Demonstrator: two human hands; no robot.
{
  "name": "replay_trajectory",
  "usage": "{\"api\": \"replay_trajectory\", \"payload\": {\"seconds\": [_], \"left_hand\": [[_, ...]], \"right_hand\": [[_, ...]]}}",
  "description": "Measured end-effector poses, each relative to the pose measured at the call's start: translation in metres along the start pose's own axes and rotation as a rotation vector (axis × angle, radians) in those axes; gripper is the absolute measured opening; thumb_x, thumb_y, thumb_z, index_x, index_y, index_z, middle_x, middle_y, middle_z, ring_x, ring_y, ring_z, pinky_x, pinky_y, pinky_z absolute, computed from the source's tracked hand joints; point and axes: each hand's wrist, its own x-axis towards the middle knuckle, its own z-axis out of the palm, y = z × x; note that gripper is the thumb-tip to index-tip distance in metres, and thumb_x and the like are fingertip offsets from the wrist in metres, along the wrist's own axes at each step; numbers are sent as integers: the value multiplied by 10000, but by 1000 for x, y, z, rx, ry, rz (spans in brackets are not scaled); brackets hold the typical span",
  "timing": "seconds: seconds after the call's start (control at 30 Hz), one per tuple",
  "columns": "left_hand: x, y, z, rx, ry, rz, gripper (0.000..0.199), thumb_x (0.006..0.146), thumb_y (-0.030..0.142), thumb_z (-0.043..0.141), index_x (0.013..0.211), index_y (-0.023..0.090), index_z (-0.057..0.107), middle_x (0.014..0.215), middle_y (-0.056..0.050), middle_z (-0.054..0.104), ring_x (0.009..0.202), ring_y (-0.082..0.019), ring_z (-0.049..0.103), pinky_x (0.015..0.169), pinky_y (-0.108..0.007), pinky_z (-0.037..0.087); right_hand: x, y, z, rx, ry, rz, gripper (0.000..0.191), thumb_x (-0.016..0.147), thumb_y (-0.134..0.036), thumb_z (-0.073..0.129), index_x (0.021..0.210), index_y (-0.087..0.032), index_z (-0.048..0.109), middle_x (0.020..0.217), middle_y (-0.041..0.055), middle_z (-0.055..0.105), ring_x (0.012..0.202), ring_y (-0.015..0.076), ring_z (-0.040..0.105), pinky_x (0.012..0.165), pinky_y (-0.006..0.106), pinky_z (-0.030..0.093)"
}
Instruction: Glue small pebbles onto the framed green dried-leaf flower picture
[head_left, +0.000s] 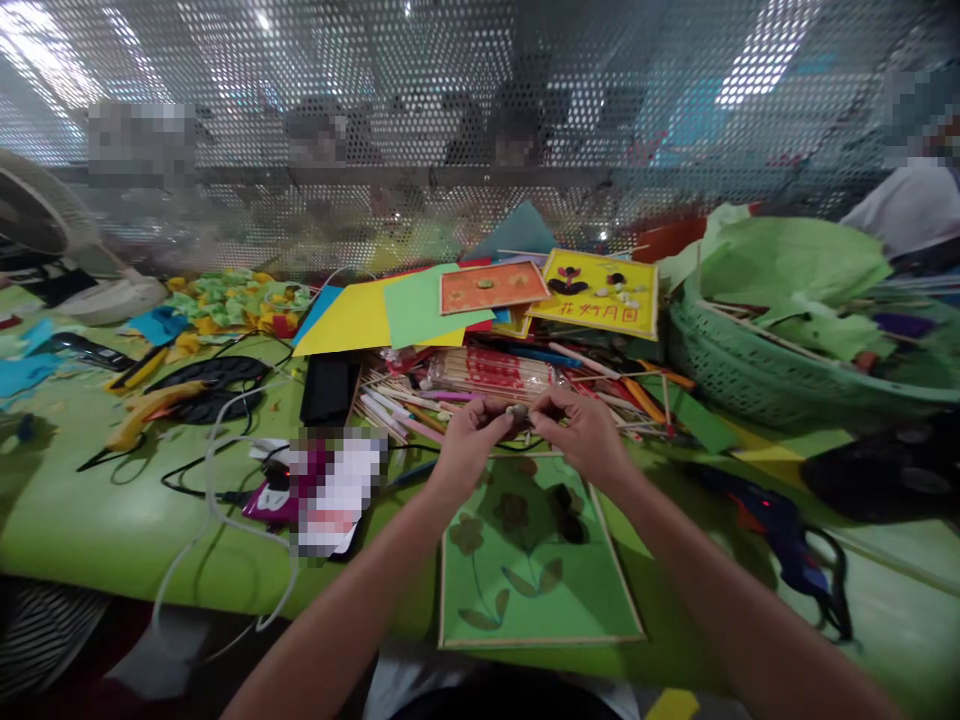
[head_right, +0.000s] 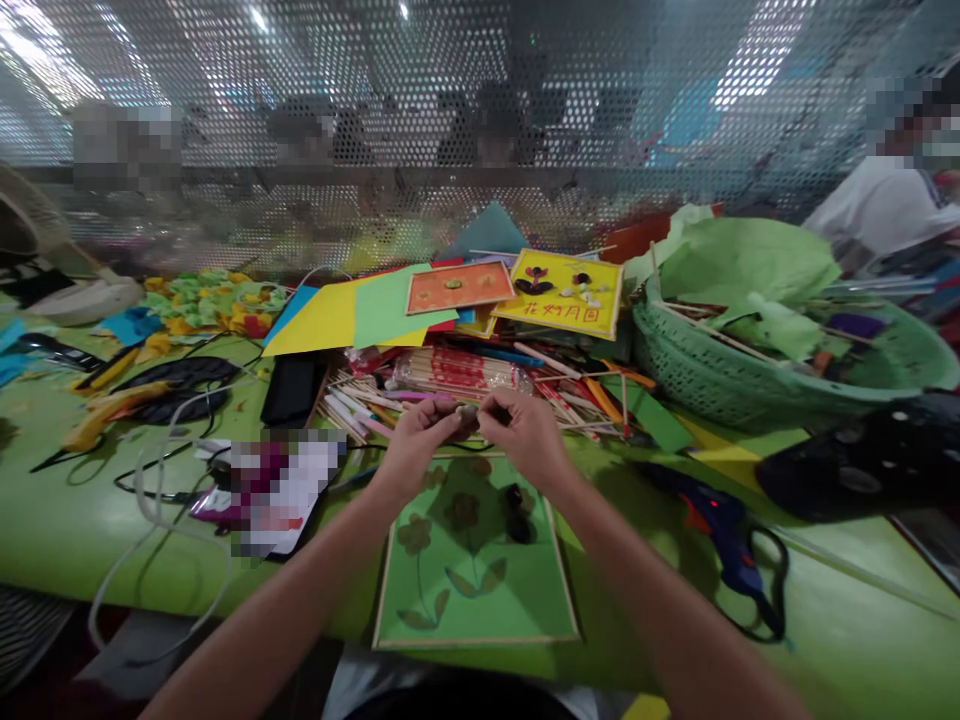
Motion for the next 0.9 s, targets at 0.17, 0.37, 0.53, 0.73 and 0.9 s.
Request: {"api": "replay_trajectory", "payload": {"seconds": [0.17, 0.37, 0.53, 0.73, 0.9], "left_hand": [[-2, 6, 1, -84, 26, -79, 327, 622, 327, 882, 803, 134, 690, 796, -37, 752, 734, -142, 696, 769, -275, 544], [-1, 5, -2, -111, 74, -98, 326, 629, 301, 873, 854, 144, 696, 809, -26, 749, 731, -144, 702, 746, -269, 537], [2, 2, -6, -121, 66, -98, 345, 643, 304, 862, 905, 150, 699, 872, -36, 753, 744, -158, 712, 778, -300, 541], [1, 4, -5, -123, 75, -98, 379, 635, 296, 860, 946, 140, 711, 875, -34, 746, 757, -151, 711, 768, -280, 552], [1, 5, -4, -124, 79, -98, 377, 631, 304, 864, 934, 141, 711, 871, -34, 745, 742, -145, 706, 778, -285, 559]], "right_hand": [[3, -1, -1, 118, -7, 93, 89, 779, -250, 581, 719, -194, 614, 657, -19, 597, 609, 128, 522, 577, 247, 432], [3, 6, -3, 148, -1, 153, 181, 810, -355, 608, 755, -185, 635, 671, -2, 615, 598, 134, 544, 521, 242, 454], [5, 19, -5, 88, 41, 194, 232, 848, -396, 583, 915, -191, 668, 811, 35, 676, 632, 155, 597, 470, 238, 465], [11, 20, -11, 183, 65, 179, 159, 763, -214, 535, 847, -197, 669, 822, 25, 678, 686, 153, 624, 564, 253, 504], [14, 25, -12, 343, 51, 252, 132, 760, -282, 602, 834, -188, 658, 784, 16, 678, 635, 137, 616, 611, 275, 510]]}}
